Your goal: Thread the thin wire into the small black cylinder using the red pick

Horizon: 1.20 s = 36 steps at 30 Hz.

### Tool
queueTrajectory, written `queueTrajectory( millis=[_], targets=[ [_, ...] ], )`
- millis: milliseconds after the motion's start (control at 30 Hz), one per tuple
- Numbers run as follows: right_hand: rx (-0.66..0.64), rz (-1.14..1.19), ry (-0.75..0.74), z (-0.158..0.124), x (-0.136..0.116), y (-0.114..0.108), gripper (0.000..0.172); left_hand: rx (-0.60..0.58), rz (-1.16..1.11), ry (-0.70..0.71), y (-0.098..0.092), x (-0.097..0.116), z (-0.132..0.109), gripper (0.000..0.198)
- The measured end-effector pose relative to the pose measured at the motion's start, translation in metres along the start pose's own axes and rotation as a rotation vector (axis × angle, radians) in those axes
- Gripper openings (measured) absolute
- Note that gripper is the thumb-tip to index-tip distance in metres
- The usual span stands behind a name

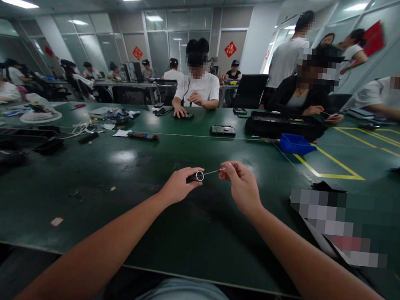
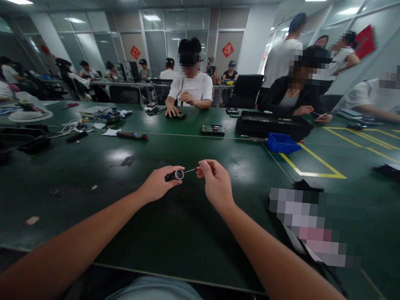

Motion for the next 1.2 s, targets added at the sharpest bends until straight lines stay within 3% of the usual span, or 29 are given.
queueTrajectory(
  millis=[133,267,333,467,733,900,1200],
  targets=[
    [0.066,0.198,0.094,0.003,0.011,0.000,0.033,-0.004,0.007,-0.010,-0.002,0.000,0.001,0.042],
    [0.114,0.432,0.265,0.006,0.022,-0.002,0.026,-0.031,0.039,0.065,-0.006,0.002,0.003,0.041],
    [0.147,0.436,0.306,0.008,0.025,-0.006,0.023,-0.061,0.077,0.063,-0.006,0.002,0.004,0.040],
    [0.190,0.234,0.168,0.009,0.020,-0.012,0.023,-0.096,0.085,0.024,-0.005,0.002,0.005,0.039],
    [0.093,-0.117,-0.020,0.001,0.002,-0.007,0.026,-0.079,0.090,0.020,-0.003,-0.001,0.004,0.041],
    [0.081,-0.352,-0.062,-0.004,-0.007,-0.004,0.025,-0.088,0.106,0.023,-0.001,-0.001,0.004,0.042],
    [0.032,-0.526,-0.069,-0.006,-0.012,-0.002,0.022,-0.140,0.169,-0.012,0.002,-0.004,0.003,0.044]
  ],
)
Point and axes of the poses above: each hand's wrist, its own z-axis towards the middle knuckle, its own y-axis out of the palm, x = y × z, the point moved 3 cm from there along z, towards the middle knuckle, and after that the axes turned 12 degrees about -x, right-handed, at the moved point
